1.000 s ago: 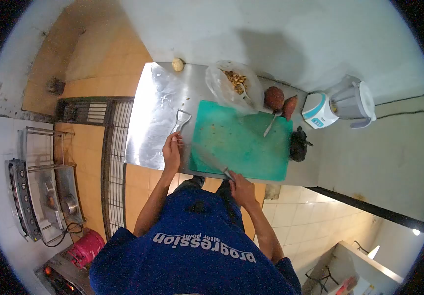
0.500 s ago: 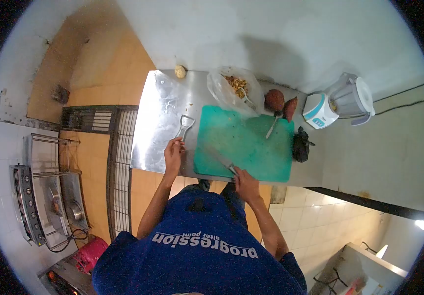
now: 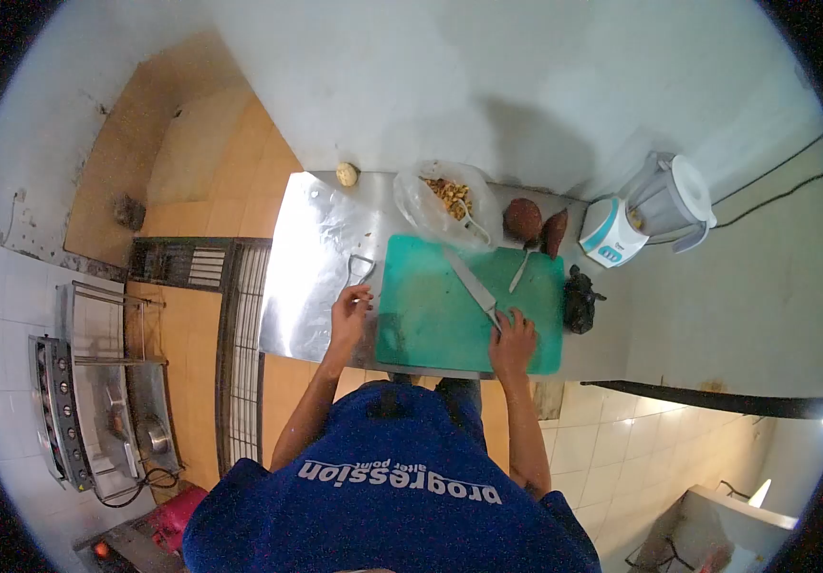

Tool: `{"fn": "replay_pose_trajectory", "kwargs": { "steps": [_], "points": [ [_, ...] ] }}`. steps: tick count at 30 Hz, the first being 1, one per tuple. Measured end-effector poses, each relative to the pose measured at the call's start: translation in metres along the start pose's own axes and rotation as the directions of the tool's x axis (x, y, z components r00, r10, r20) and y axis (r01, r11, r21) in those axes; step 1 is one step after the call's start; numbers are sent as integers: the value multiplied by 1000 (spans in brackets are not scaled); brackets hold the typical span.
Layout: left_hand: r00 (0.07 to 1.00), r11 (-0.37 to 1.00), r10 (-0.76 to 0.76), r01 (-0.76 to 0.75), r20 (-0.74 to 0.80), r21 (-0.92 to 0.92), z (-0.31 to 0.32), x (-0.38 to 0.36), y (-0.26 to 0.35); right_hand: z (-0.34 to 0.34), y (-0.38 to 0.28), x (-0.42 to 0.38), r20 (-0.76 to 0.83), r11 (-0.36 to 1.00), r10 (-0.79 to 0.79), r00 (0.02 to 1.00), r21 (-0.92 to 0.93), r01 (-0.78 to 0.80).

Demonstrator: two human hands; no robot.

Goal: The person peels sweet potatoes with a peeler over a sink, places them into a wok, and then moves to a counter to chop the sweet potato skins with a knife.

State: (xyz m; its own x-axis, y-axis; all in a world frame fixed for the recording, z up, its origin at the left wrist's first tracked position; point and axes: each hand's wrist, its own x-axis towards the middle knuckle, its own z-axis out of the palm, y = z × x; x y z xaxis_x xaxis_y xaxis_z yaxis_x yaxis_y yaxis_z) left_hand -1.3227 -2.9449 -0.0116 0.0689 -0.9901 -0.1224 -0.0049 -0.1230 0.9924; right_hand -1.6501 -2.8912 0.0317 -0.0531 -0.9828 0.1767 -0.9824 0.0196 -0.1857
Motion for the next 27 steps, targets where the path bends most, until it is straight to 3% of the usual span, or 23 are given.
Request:
{"fn": "replay_pose_trajectory", "kwargs": {
  "steps": [2,4,5,6,7,8,9,10,11,13,15,17,20,21,22,23,24,25,26,27],
  "points": [
    [999,998,7,-4,50,-62,30,8,23,-1,-16,28,-140,979,-29,990,195,57],
    [996,957,4,24,94,-289,81,17,64,-21,-51,85,-276,820,-48,960,538,196],
    [996,894,-7,46,90,-445,108,22,89,-48,-77,115,-205,530,-45,978,825,197],
    [992,793,-23,96,128,-601,134,28,111,-59,-101,141,-80,239,19,997,968,73],
    [985,664,-33,148,169,-733,152,31,128,-74,-125,163,32,-232,42,999,972,-21],
    [984,667,-27,147,174,-730,158,31,140,-87,-141,180,136,-651,8,991,752,-98],
    [927,525,-70,349,369,-776,164,32,150,-93,-149,194,127,-651,8,992,754,-91],
    [831,365,-72,537,552,-761,170,36,157,-98,-154,207,104,-829,-129,986,535,-165],
    [834,368,-60,530,549,-764,171,42,164,-104,-156,215,44,-925,-259,965,275,-261],
    [857,594,-223,497,465,-632,162,53,172,-57,-147,226,42,-944,-260,965,198,-263],
    [886,585,-222,456,408,-671,163,48,181,-37,-142,225,57,-954,-268,962,121,-274],
    [910,577,-220,411,350,-706,165,43,187,-34,-138,213,136,-939,-216,967,243,-244],
    [902,579,-234,429,363,-693,181,53,169,-41,-123,202,14,-910,-199,980,369,-190],
    [983,643,-141,180,116,-744,188,81,132,-46,-125,189,15,-909,-202,979,369,-193],
    [990,684,-32,-77,-135,-725,192,101,115,-53,-133,171,83,-691,-170,982,700,-179],
    [991,686,-33,-74,-132,-723,182,107,131,-56,-141,154,134,-361,-110,985,918,-165],
    [992,830,-76,6,-102,-558,166,110,162,-54,-148,140,132,-360,-105,986,919,-161],
    [988,928,-127,88,-84,-362,159,109,180,-52,-155,126,-31,-110,35,999,993,35],
    [996,949,-49,24,-74,-314,162,107,182,-52,-159,122,-228,165,122,966,964,207],
    [996,951,-42,17,-76,-307,168,105,180,-59,-156,124,-233,158,124,965,964,213]
  ]
}}
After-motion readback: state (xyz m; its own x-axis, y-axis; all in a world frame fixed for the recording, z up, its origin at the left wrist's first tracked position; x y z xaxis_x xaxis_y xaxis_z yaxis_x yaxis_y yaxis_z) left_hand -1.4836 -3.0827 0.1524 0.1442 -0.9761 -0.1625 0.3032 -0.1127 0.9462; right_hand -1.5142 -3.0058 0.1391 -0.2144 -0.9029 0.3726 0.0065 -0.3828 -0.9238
